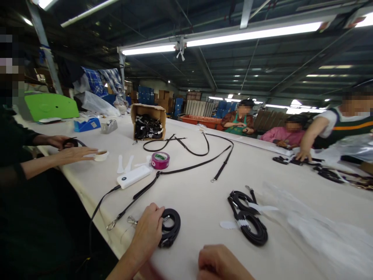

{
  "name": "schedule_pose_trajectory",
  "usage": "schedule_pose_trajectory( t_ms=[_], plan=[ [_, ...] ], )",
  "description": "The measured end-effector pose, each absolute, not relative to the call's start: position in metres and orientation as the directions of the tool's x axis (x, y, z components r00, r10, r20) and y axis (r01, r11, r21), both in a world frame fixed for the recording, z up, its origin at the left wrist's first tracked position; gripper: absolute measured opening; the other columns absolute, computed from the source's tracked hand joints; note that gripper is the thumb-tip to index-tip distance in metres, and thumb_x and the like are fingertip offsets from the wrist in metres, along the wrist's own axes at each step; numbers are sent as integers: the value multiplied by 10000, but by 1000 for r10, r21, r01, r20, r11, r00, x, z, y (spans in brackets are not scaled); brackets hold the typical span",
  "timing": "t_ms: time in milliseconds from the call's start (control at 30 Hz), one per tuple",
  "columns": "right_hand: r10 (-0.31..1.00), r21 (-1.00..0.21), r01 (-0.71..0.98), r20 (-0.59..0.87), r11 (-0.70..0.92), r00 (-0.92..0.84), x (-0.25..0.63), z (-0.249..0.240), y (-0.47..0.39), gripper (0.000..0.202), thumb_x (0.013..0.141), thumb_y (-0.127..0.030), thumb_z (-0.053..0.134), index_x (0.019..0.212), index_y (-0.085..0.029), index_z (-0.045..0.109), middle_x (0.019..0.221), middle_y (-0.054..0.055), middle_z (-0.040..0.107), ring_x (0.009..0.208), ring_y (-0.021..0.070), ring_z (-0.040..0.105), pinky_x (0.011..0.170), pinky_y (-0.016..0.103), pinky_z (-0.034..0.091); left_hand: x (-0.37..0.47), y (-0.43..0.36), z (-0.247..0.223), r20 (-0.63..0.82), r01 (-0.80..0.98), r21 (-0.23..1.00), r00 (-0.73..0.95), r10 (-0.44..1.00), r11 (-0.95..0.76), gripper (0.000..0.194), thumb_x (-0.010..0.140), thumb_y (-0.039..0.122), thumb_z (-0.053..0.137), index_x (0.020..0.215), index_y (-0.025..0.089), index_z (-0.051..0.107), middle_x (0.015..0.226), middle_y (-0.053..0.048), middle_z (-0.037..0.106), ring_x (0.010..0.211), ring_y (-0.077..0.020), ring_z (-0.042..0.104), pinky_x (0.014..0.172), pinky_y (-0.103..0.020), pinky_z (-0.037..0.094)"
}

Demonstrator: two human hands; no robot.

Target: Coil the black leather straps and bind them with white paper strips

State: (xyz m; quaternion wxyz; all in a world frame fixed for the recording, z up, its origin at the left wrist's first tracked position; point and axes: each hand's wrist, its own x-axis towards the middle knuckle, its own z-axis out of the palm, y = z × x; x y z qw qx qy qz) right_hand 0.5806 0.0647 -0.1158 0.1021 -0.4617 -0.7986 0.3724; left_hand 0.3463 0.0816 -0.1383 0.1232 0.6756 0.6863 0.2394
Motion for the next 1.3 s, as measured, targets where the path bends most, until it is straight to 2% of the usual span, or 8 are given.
schedule_pose_trajectory(
  t_ms=[133,267,367,600,833,1033,1167,1300],
  plan=[
    [899,-913,388,-271,-127,-344,562,-100,80,254,765,-459,557,679,-236,470,570,-81,348,459,102,339,436,233,332,346,80,-138,146,867,497,-52,988,-28,335,895,57,360,995,157,663,979,-81,590,958,-218,542,874,-315,407],
    [962,-974,133,-204,-181,-183,543,-98,95,324,741,-537,590,846,-253,476,619,-91,407,515,113,439,569,277,487,346,79,-138,148,838,545,-67,987,-25,391,872,42,376,1153,175,612,1053,-80,587,1026,-219,525,924,-313,385],
    [975,-967,246,-121,-72,-187,534,-103,102,358,762,-545,519,950,-241,500,604,-87,427,503,130,485,544,267,446,345,79,-137,146,798,602,-70,987,-33,359,846,37,397,1110,181,592,1061,-74,584,1028,-224,514,920,-321,373],
    [777,-720,567,-62,400,-627,548,-106,99,177,856,-299,498,746,-204,600,717,-15,566,685,149,496,631,266,358,342,82,-137,133,783,620,-48,990,-46,261,784,13,413,904,203,544,961,-52,565,942,-218,500,840,-319,357],
    [867,-885,455,-299,-97,-397,539,-77,94,219,759,-328,537,761,-145,656,545,-48,472,544,105,417,551,249,322,340,82,-134,101,773,632,-9,995,-57,178,804,48,417,784,213,480,903,-46,546,911,-214,490,815,-310,356],
    [866,-919,348,-318,-183,-385,518,-74,93,587,684,-244,490,1267,-191,447,544,-85,585,395,102,462,414,211,347,339,83,-131,102,789,609,15,995,-74,173,824,68,398,770,215,471,884,-50,525,897,-224,484,811,-327,354],
    [856,-917,286,-371,-277,-360,516,-80,94,440,674,-198,454,1111,-162,493,544,-76,594,314,52,323,342,188,215,340,82,-132,105,794,604,6,994,-69,175,816,63,401,768,218,466,883,-46,528,898,-221,489,809,-322,361],
    [830,-825,497,-460,-267,-317,514,-84,98,299,679,-144,416,960,-169,513,504,-62,598,337,81,458,352,176,333,341,81,-133,113,791,610,-28,993,-47,167,805,56,412,818,214,463,913,-54,539,916,-225,491,836,-330,368]
  ],
)
